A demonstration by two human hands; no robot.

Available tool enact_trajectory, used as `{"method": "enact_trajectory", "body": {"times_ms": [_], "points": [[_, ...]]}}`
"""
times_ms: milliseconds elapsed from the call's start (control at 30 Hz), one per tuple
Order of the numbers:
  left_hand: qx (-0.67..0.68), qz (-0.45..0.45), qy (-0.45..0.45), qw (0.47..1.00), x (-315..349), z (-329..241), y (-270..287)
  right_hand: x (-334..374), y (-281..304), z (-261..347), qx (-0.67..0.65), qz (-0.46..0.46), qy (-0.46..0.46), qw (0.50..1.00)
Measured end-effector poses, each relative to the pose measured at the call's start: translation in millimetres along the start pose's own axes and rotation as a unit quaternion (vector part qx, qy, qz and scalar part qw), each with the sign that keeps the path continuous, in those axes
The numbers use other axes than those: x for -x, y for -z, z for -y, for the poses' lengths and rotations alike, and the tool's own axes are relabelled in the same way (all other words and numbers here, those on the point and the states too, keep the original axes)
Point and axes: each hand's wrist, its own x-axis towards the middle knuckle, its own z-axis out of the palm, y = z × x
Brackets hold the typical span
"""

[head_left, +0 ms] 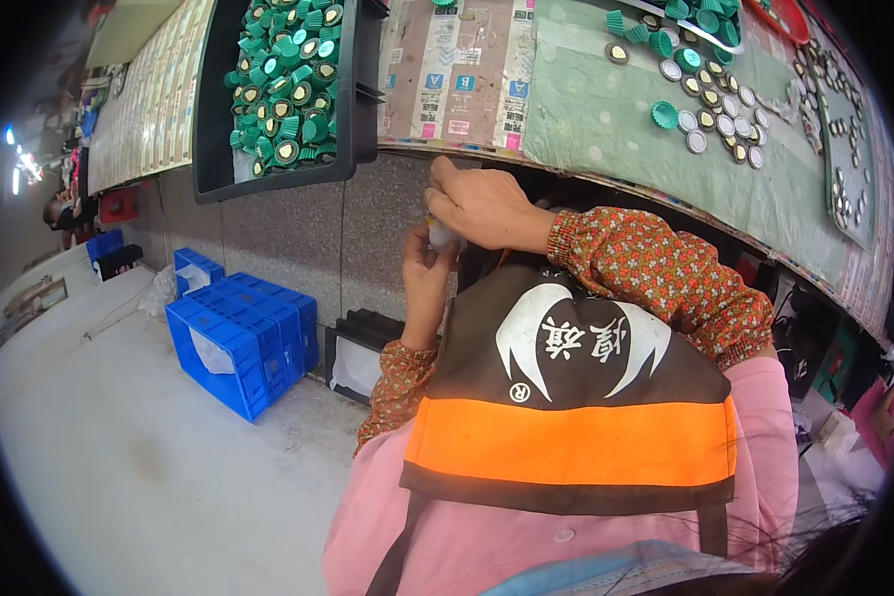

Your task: The person applies glue from a small bottle into green paper cupcake wrappers and then presses a gold-colored metal base into each one. The person handles the items one at a time, repeatedly picking up a wrapper, applying adhesive, and attaching the base.

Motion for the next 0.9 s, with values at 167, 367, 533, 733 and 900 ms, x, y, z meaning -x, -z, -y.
{"method": "enact_trajectory", "body": {"times_ms": [167,367,533,733,900], "points": [[0.003,0.001,0.006,1.0,0.1,0.1,-0.4,-0.5,-1.1,-2.1,0.006,-0.006,0.003,1.0],[0.005,-0.005,0.012,1.0,0.9,-1.2,-2.4,0.2,-0.1,-1.0,0.006,-0.001,-0.002,1.0],[0.008,-0.006,0.011,1.0,0.3,0.4,-2.9,1.0,-0.7,-2.7,0.002,-0.007,0.005,1.0],[0.016,-0.03,0.021,0.999,3.4,-10.4,-11.5,-0.3,0.4,-2.8,-0.007,0.0,0.002,1.0],[-0.001,-0.022,0.015,1.0,3.0,-14.0,-11.2,10.8,22.2,3.1,-0.09,0.024,0.029,0.995]]}}
